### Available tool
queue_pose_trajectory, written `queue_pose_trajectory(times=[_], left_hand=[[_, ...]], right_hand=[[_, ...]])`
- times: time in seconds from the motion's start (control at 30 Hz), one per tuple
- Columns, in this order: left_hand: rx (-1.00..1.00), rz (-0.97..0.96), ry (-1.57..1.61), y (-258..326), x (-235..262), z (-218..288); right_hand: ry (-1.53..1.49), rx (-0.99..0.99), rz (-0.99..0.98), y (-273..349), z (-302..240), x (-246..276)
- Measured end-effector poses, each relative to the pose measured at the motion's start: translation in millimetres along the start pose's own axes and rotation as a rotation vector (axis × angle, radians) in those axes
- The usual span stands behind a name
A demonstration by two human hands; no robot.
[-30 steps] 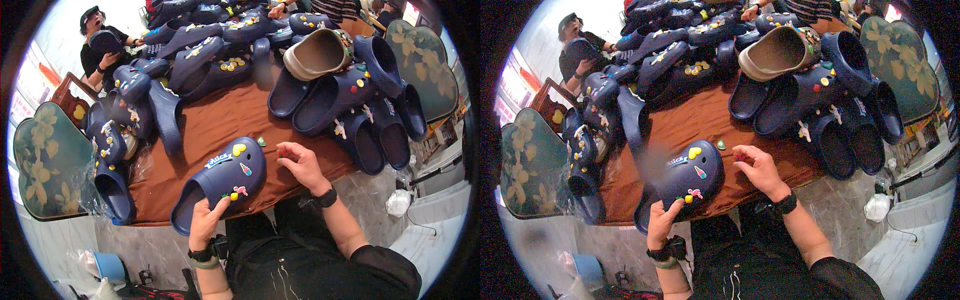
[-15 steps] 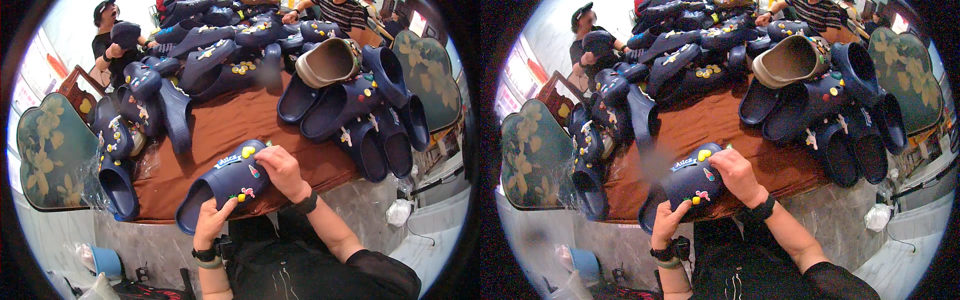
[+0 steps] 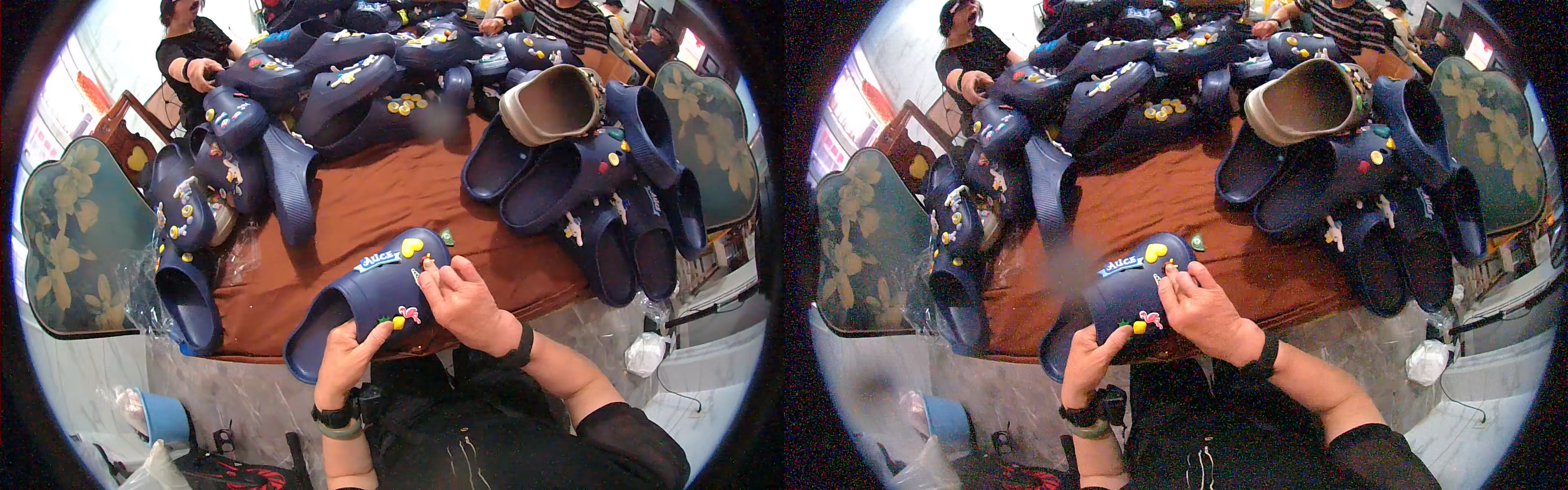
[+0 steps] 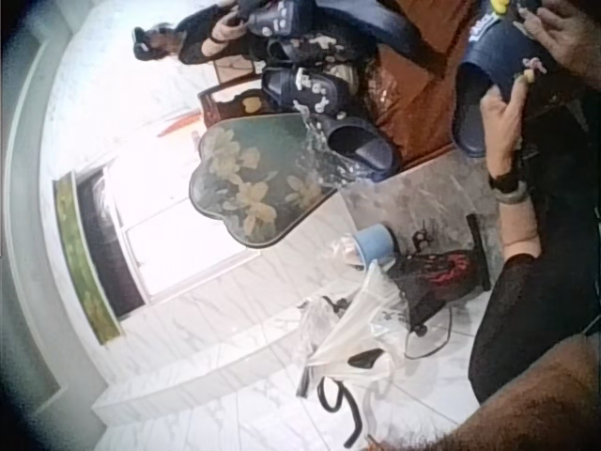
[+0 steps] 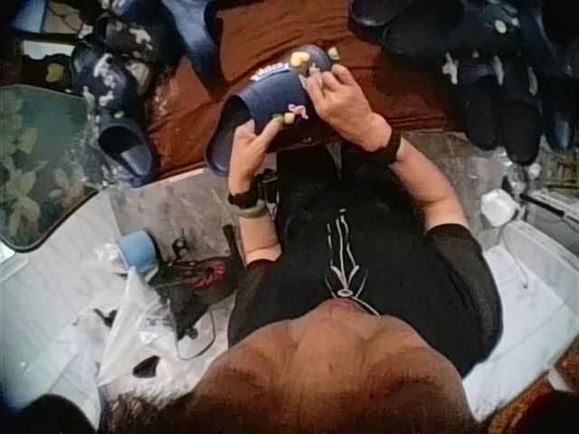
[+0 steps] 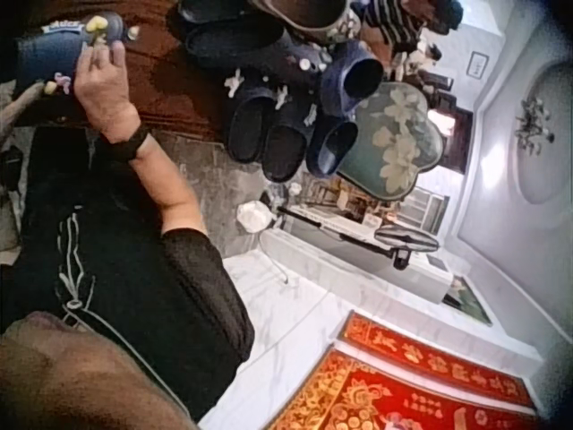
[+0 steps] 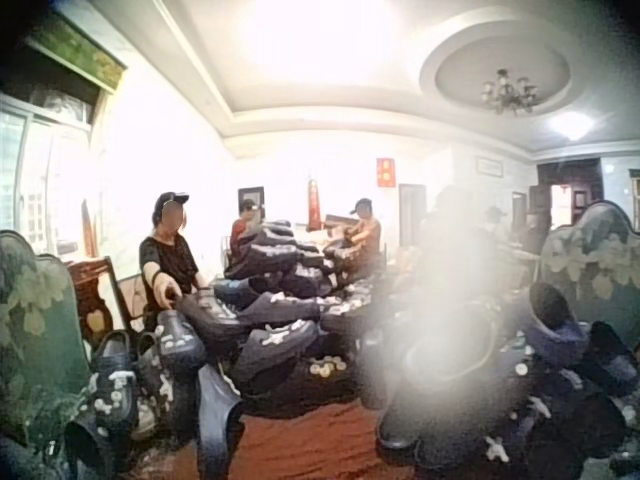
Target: Attaching decorative charms to the holes of blue clog shoes at an assembly table.
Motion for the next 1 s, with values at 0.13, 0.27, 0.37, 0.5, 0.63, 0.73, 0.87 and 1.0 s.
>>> queue_pose_trajectory(times=[0.13, 0.27, 0.37, 0.5, 0.63, 0.73, 0.87, 1.0], left_hand=[[0.039, -0.034, 0.021, 0, 1, -1], [0.038, -0.031, -0.032, 1, 2, 7], [0.021, -0.022, -0.004, 2, 2, 10], [0.023, -0.029, -0.033, 1, 3, 9], [0.004, -0.016, -0.044, 1, 3, 5], [0.038, -0.042, -0.026, 1, 0, 2], [0.008, -0.021, -0.006, 1, 2, 4], [0.014, -0.019, -0.028, 0, 1, -1]], right_hand=[[0.042, 0.067, -0.157, -13, -2, 5], [-0.180, 0.030, -0.161, -12, 13, 5], [-0.262, 0.007, -0.100, -13, 21, 11], [-0.310, -0.002, -0.038, -10, 26, 8], [-0.330, -0.006, 0.026, -8, 27, 6], [-0.373, -0.032, 0.135, -4, 37, 1], [-0.393, -0.013, 0.190, -6, 39, -4], [-0.375, -0.020, 0.182, 1, 36, -6]])
Point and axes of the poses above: each hand's wrist, its own y-axis away from the middle knuckle, its own x-axis out of the back of the hand, z = x × y, the point moved 5 cm from there along -y, towards the middle knuckle, and after that the axes turned 14 degrees about -y, right-handed, at the moved point
